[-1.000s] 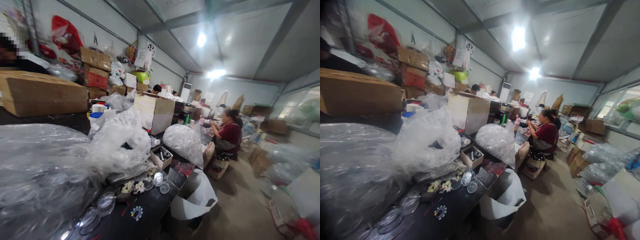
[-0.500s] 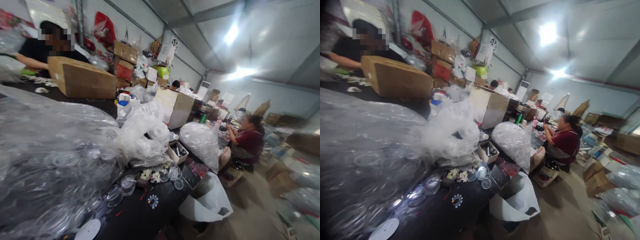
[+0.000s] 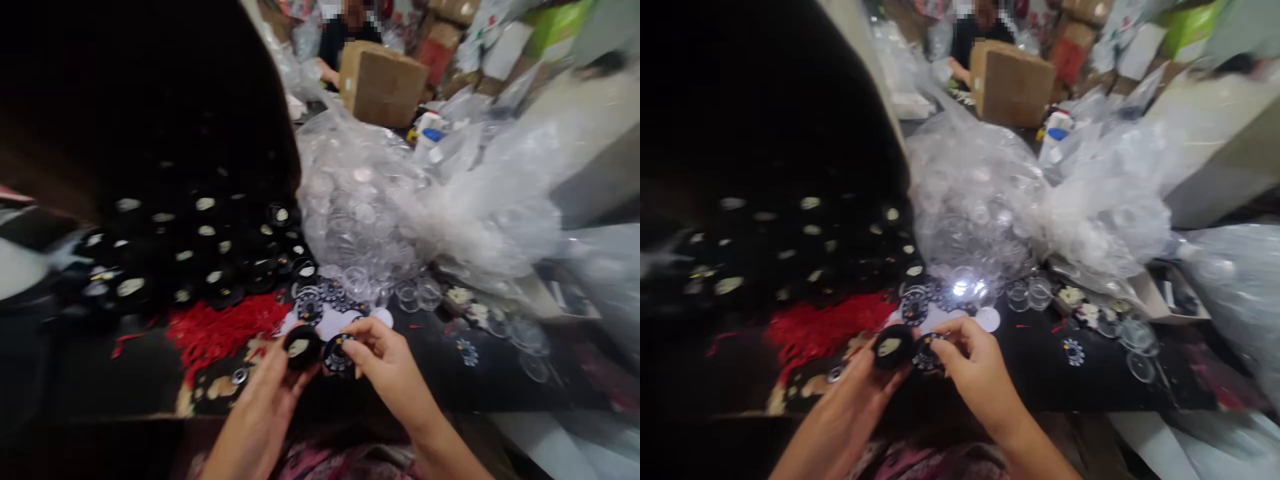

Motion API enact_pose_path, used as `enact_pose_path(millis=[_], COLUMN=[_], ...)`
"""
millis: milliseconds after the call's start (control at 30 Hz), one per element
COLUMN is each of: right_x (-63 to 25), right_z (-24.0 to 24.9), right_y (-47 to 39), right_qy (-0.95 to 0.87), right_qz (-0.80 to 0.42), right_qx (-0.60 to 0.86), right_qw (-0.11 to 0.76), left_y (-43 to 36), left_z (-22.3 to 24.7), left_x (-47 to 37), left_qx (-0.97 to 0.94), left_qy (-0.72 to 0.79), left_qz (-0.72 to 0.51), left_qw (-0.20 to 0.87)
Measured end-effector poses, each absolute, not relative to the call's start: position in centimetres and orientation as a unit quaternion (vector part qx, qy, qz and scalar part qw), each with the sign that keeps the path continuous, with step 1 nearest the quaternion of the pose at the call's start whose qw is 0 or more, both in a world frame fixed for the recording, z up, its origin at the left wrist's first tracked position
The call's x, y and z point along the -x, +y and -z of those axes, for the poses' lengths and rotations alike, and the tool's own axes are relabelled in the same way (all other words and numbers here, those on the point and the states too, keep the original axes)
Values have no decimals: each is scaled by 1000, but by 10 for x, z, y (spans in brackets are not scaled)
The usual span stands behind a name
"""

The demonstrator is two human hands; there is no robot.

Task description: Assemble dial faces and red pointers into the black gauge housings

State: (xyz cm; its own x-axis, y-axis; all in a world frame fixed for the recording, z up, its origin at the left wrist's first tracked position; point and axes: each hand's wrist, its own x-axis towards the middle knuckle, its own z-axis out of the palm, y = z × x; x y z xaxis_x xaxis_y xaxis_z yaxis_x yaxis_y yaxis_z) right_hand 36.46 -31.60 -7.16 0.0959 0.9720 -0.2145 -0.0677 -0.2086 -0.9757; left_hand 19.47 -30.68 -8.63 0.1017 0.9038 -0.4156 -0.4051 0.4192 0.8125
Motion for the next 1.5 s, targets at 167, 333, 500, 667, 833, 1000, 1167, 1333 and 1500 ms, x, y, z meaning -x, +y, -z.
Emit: enact_pose_path(millis=[167,333,500,667,833,1000,1167,1333,1500], right_x=[-365,-361,-351,-351,-352,-356,-360,-360,-366], right_z=[69,58,53,56,61,66,66,63,70], right_y=[-322,-326,-324,-321,-321,-320,-320,-322,-319], right_qy=[-460,-518,-548,-490,-463,-443,-453,-477,-412], right_qz=[-498,-415,-383,-461,-493,-539,-527,-490,-565], right_qx=[577,604,618,613,601,594,605,629,583], right_qw=[456,442,412,414,426,400,389,371,413], left_y=[-313,-321,-329,-331,-328,-323,-321,-319,-321], left_z=[88,93,104,109,105,100,102,106,108], left_x=[-203,-201,-201,-200,-199,-198,-198,-198,-202], left_qx=[-173,-176,-236,-284,-329,-362,-361,-363,-296], left_qy=[434,447,446,452,478,480,472,468,447], left_qz=[-461,-439,-409,-409,-395,-382,-375,-365,-378], left_qw=[755,759,760,740,712,702,712,718,755])
